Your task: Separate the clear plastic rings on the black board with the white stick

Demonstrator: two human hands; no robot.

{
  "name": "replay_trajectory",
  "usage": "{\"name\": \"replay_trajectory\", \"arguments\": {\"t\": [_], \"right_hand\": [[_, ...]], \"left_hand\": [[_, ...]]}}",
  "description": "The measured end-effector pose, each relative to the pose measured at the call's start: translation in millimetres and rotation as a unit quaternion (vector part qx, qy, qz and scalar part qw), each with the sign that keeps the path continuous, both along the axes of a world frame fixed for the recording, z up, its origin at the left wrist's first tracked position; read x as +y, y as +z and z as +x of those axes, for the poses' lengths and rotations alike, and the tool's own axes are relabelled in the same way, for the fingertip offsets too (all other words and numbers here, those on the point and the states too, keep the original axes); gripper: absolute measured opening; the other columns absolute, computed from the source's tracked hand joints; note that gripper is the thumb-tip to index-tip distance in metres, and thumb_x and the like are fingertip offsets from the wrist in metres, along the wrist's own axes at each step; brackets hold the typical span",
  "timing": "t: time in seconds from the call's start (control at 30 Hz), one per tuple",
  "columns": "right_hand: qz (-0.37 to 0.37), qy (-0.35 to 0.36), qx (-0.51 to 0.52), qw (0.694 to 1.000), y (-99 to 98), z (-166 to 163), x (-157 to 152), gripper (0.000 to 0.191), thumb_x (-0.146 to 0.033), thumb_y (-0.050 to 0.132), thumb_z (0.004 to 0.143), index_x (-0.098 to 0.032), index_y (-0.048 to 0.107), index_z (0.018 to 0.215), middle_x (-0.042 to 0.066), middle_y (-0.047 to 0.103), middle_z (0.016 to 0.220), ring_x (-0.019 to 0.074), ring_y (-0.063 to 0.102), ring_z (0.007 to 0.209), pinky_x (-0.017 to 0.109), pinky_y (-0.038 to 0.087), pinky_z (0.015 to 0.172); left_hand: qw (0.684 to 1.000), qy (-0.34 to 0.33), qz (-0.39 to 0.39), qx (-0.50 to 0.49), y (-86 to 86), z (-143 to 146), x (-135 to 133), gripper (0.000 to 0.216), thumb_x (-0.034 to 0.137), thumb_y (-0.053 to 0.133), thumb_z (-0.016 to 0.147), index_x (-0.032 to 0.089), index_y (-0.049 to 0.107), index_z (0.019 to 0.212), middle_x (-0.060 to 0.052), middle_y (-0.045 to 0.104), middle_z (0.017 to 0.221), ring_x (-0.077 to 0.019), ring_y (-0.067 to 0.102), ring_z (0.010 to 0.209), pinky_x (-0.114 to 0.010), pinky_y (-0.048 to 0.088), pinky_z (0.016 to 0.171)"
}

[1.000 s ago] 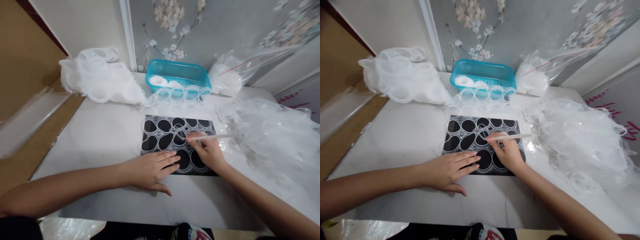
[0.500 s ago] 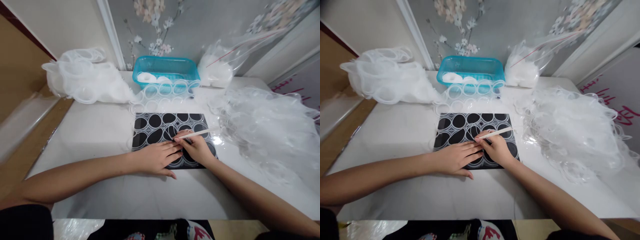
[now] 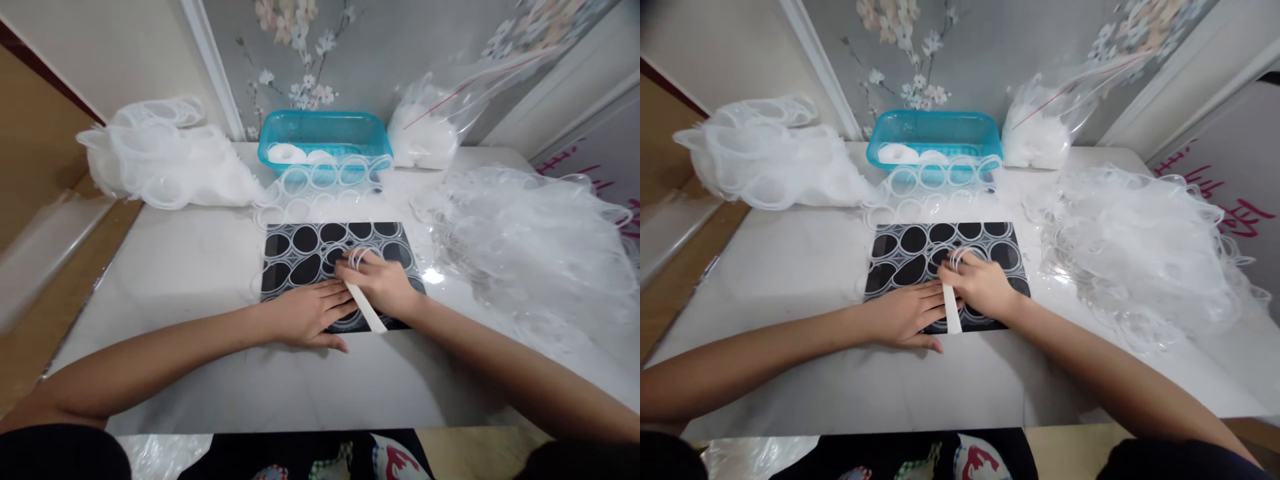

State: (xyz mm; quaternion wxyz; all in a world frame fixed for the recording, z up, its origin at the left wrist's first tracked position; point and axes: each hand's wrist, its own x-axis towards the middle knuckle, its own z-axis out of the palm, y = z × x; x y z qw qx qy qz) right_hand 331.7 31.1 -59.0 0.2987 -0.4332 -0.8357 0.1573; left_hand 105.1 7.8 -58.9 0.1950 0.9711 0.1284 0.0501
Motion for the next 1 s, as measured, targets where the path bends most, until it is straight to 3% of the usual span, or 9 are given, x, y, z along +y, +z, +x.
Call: {"name": "replay_trajectory", "arguments": {"t": [0.1, 0.17, 0.23, 0.37, 0.5, 0.83, 1.0], "right_hand": [[0.011, -0.136, 0.067, 0.988, 12.9, 18.5, 31.1, 0.02, -0.026, 0.054, 0.095, -0.024, 0.073, 0.101, 0.007, 0.076, 0.106, 0.0254, 0.069, 0.103, 0.039, 0.056, 0.083], [0.021, -0.179, 0.097, 0.979, 15.7, 28.9, 32.7, 0.026, -0.03, 0.048, 0.098, -0.024, 0.073, 0.098, 0.007, 0.076, 0.103, 0.0264, 0.069, 0.102, 0.045, 0.054, 0.09], [-0.011, -0.163, 0.102, 0.981, 11.2, 33.6, 17.2, 0.023, -0.034, 0.053, 0.096, -0.025, 0.074, 0.092, 0.005, 0.077, 0.098, 0.0277, 0.071, 0.099, 0.046, 0.054, 0.09], [-0.119, -0.13, 0.147, 0.973, -5.4, 32.2, -20.4, 0.025, -0.044, 0.058, 0.093, -0.025, 0.072, 0.087, 0.004, 0.078, 0.087, 0.0242, 0.074, 0.081, 0.037, 0.059, 0.073], [-0.162, -0.112, 0.169, 0.966, -9.4, 31.4, -27.0, 0.026, -0.046, 0.059, 0.092, -0.023, 0.071, 0.087, 0.004, 0.077, 0.088, 0.0237, 0.074, 0.083, 0.034, 0.058, 0.071], [-0.152, -0.085, 0.158, 0.972, -8.4, 34.5, -24.9, 0.017, -0.035, 0.059, 0.093, -0.025, 0.072, 0.087, 0.004, 0.076, 0.096, 0.024, 0.071, 0.095, 0.04, 0.056, 0.087], [-0.078, -0.065, 0.09, 0.991, -12.8, 30.2, -34.8, 0.017, -0.027, 0.056, 0.095, -0.027, 0.073, 0.092, 0.003, 0.078, 0.1, 0.0263, 0.066, 0.113, 0.039, 0.057, 0.088]], "left_hand": [[1.0, -0.005, -0.009, 0.01, 3.9, -4.9, -0.7, 0.081, 0.065, 0.046, 0.094, 0.004, 0.041, 0.148, -0.021, 0.033, 0.157, -0.032, 0.028, 0.149, -0.045, 0.025, 0.123], [1.0, -0.01, -0.008, 0.013, 7.3, -5.7, -0.7, 0.081, 0.066, 0.045, 0.094, 0.005, 0.042, 0.147, -0.021, 0.034, 0.157, -0.0319, 0.028, 0.149, -0.045, 0.025, 0.122], [1.0, -0.018, 0.007, -0.002, 9.4, -1.9, 0.1, 0.079, 0.065, 0.043, 0.096, 0.003, 0.045, 0.144, -0.022, 0.038, 0.155, -0.0327, 0.031, 0.147, -0.046, 0.025, 0.122], [0.999, -0.029, 0.039, -0.02, 8.5, 18.5, 4.9, 0.077, 0.064, 0.039, 0.097, 0.003, 0.047, 0.143, -0.023, 0.039, 0.154, -0.0326, 0.034, 0.146, -0.045, 0.023, 0.123], [0.999, -0.026, 0.035, 0.006, 4.6, 37.2, 11.4, 0.083, 0.068, 0.039, 0.095, 0.003, 0.043, 0.146, -0.022, 0.039, 0.154, -0.0311, 0.033, 0.147, -0.042, 0.023, 0.123], [0.999, -0.039, 0.015, 0.007, 3.3, 40.3, 15.1, 0.085, 0.069, 0.03, 0.096, 0.0, 0.043, 0.145, -0.024, 0.039, 0.153, -0.033, 0.033, 0.146, -0.044, 0.026, 0.121], [0.999, -0.033, 0.002, 0.019, -1.1, 39.8, 13.9, 0.08, 0.065, 0.031, 0.099, 0.002, 0.039, 0.148, -0.024, 0.039, 0.153, -0.0328, 0.029, 0.148, -0.047, 0.027, 0.121]]}}
